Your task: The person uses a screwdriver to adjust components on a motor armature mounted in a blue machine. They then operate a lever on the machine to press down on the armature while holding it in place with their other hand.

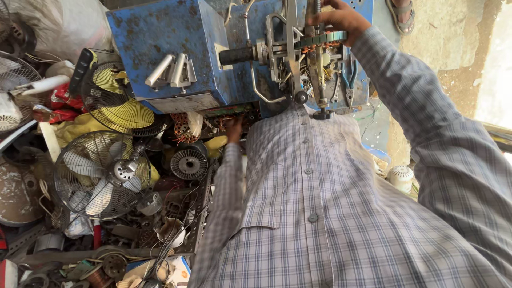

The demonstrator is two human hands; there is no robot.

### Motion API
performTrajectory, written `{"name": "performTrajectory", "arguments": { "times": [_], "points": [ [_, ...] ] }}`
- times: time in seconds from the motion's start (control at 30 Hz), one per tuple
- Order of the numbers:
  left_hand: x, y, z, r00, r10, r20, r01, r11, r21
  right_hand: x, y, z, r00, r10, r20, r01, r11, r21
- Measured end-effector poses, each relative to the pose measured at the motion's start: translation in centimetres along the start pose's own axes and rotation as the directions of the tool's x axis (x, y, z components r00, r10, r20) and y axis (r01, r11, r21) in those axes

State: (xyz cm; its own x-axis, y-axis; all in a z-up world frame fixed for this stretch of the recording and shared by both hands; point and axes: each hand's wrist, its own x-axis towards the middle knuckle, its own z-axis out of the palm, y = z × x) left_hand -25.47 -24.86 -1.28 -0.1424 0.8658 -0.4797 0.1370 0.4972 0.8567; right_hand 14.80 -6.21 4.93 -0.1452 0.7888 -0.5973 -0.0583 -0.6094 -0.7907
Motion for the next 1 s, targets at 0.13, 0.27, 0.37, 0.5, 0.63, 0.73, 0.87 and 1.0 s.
{"name": "performTrajectory", "arguments": {
  "times": [0.13, 0.27, 0.37, 0.5, 0.63, 0.73, 0.87, 1.0],
  "points": [
    [0.1, 1.2, 2.7, 0.989, 0.113, -0.091, -0.096, 0.980, 0.172, -0.5, -0.4, 0.4, 0.998, -0.057, 0.040, 0.056, 0.998, 0.020],
    [0.0, 1.8, 3.4, 0.992, 0.022, -0.124, -0.011, 0.996, 0.089, -0.6, -0.9, 0.5, 0.994, -0.090, 0.065, 0.089, 0.996, 0.019],
    [-0.5, 0.8, 3.8, 0.993, 0.009, -0.120, 0.003, 0.995, 0.102, -0.6, -0.2, 0.3, 0.998, -0.018, 0.054, 0.019, 1.000, -0.018],
    [0.1, 0.0, 3.8, 0.990, 0.008, -0.143, 0.006, 0.995, 0.101, 0.2, -0.4, 0.4, 0.999, 0.045, 0.023, -0.044, 0.997, -0.064],
    [-0.1, -1.6, 3.2, 0.987, -0.016, -0.162, 0.030, 0.996, 0.086, 0.0, -0.2, 0.2, 0.991, 0.129, 0.039, -0.126, 0.989, -0.079],
    [-0.1, -3.0, 2.8, 0.986, -0.028, -0.165, 0.041, 0.996, 0.078, 0.0, -0.3, 0.3, 0.995, 0.075, 0.065, -0.072, 0.997, -0.037],
    [0.2, -3.3, 2.4, 0.983, -0.041, -0.176, 0.051, 0.997, 0.053, 0.0, -0.3, 0.4, 0.996, 0.042, 0.075, -0.039, 0.998, -0.043],
    [0.4, -1.1, -0.5, 0.978, -0.053, -0.200, 0.057, 0.998, 0.016, 0.0, -0.2, 0.4, 0.995, 0.058, 0.075, -0.056, 0.998, -0.032]
  ]
}}
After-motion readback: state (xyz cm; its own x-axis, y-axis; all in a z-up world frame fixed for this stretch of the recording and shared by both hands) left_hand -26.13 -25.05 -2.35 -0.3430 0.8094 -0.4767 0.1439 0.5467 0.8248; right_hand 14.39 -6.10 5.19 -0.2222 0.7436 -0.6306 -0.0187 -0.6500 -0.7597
